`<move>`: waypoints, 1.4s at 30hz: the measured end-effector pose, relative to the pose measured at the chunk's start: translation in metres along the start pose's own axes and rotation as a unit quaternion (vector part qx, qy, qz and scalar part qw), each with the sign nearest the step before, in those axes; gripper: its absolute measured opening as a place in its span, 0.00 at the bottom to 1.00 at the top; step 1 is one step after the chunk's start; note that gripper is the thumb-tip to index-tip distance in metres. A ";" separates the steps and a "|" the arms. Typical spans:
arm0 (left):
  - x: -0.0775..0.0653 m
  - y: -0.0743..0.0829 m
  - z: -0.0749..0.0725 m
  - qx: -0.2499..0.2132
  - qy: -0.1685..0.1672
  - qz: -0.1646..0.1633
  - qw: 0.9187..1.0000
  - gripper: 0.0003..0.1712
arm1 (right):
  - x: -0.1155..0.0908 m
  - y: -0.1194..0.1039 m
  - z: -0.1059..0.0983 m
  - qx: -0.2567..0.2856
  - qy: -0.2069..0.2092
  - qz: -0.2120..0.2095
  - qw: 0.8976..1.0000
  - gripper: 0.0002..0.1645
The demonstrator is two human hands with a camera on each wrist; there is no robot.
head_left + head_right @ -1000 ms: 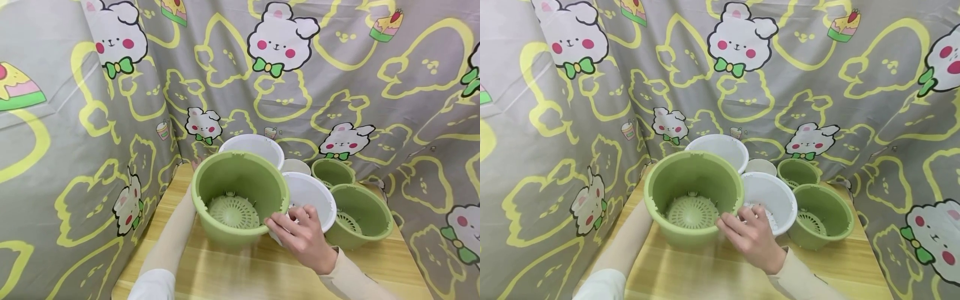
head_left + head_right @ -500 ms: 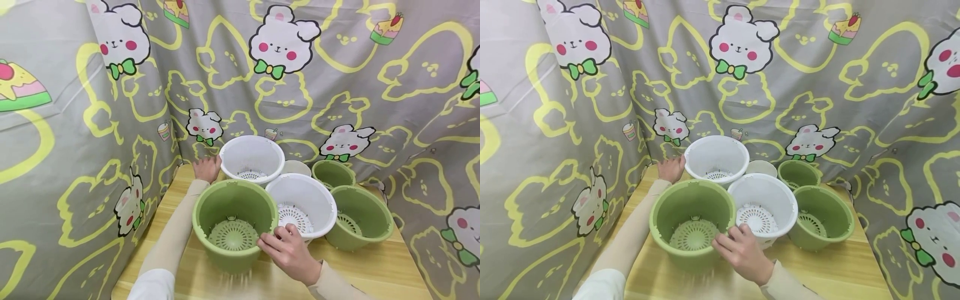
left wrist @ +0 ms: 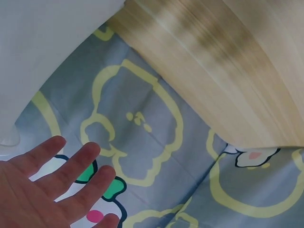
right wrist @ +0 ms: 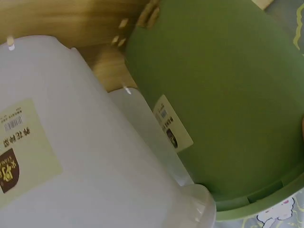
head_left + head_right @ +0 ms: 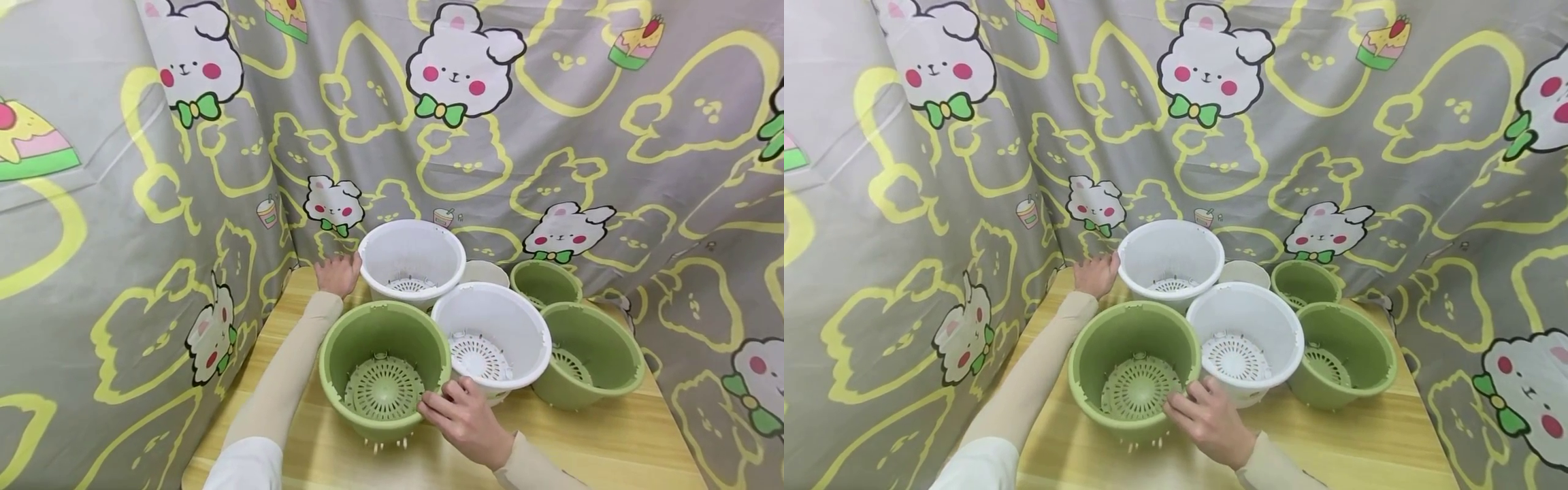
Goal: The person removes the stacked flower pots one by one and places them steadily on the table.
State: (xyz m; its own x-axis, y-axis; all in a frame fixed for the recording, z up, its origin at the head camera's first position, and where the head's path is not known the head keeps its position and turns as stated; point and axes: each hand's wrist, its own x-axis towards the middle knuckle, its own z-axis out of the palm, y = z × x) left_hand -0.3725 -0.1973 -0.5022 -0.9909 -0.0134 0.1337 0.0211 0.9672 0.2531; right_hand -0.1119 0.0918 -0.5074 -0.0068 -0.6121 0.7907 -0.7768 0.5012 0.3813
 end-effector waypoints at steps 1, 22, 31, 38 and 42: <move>0.000 0.000 0.000 0.000 -0.001 0.000 1.000 0.46 | -0.002 -0.001 0.001 0.000 -0.002 -0.003 1.000 0.18; 0.005 0.001 -0.009 0.022 -0.030 0.017 0.999 0.49 | -0.015 -0.015 0.030 0.083 -0.034 0.043 0.995 0.16; 0.005 0.004 -0.013 0.034 -0.040 0.022 0.998 0.49 | -0.013 -0.021 0.033 0.061 -0.055 0.085 0.993 0.13; 0.003 0.003 -0.016 0.033 -0.070 0.013 0.997 0.50 | -0.008 -0.023 0.037 0.069 -0.075 0.114 0.988 0.09; 0.005 0.000 -0.016 0.032 -0.083 0.007 0.996 0.50 | -0.007 -0.022 0.041 0.073 -0.079 0.130 0.986 0.07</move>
State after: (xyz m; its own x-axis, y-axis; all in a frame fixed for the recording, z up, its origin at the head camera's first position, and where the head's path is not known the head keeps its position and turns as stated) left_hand -0.3753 -0.2013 -0.4858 -0.9990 0.0363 -0.0246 0.0309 0.9811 0.1909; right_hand -0.1204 0.0603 -0.5409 -0.3060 -0.5688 0.7635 -0.8187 0.5665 0.0939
